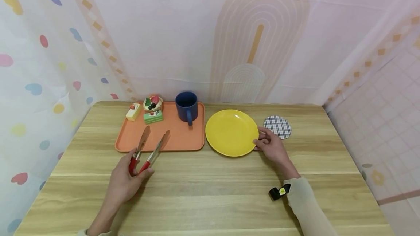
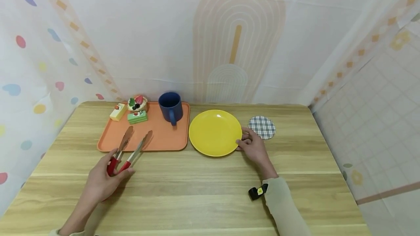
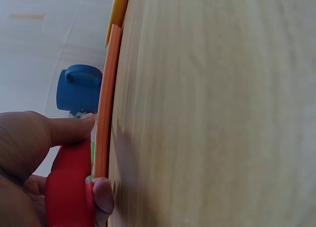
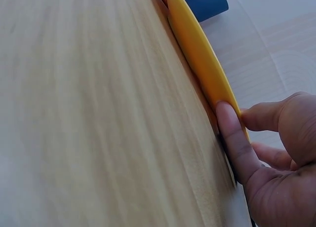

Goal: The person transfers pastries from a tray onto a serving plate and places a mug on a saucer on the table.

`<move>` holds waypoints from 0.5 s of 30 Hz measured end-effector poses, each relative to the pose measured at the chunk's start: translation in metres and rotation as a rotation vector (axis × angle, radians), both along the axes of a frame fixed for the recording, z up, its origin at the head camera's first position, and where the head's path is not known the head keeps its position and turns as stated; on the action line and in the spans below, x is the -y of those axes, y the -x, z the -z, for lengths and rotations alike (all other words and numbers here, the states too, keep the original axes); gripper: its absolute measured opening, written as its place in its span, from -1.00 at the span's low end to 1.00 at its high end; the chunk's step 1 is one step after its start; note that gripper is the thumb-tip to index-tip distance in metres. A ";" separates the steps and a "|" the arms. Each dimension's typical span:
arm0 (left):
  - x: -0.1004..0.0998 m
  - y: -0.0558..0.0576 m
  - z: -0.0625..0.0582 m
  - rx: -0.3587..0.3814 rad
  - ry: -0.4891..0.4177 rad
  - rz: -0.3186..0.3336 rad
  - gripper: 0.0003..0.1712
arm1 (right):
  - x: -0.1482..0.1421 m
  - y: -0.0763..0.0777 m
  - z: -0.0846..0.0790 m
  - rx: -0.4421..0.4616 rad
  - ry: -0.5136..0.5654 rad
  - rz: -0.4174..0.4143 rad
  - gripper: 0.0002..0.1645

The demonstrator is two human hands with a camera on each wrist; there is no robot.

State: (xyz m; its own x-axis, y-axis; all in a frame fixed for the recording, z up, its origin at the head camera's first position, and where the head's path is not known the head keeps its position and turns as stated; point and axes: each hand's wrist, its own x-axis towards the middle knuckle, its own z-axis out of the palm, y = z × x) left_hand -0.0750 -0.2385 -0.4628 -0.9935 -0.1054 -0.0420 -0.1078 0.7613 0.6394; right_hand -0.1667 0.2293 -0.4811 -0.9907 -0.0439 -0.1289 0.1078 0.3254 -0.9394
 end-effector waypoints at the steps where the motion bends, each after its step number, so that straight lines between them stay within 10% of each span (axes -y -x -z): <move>1: 0.000 0.000 0.000 -0.004 -0.006 -0.007 0.02 | 0.000 0.000 0.000 0.001 -0.001 0.002 -0.28; 15: 0.008 0.007 -0.010 -0.124 -0.016 -0.030 -0.08 | -0.001 -0.002 0.002 0.012 0.029 0.014 -0.31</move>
State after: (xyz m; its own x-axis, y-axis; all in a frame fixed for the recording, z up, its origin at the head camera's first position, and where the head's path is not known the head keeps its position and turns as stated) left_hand -0.0819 -0.2467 -0.4532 -0.9877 -0.1353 0.0788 -0.0498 0.7486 0.6611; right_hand -0.1652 0.2304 -0.4836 -0.9896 -0.0339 -0.1400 0.1238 0.2966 -0.9470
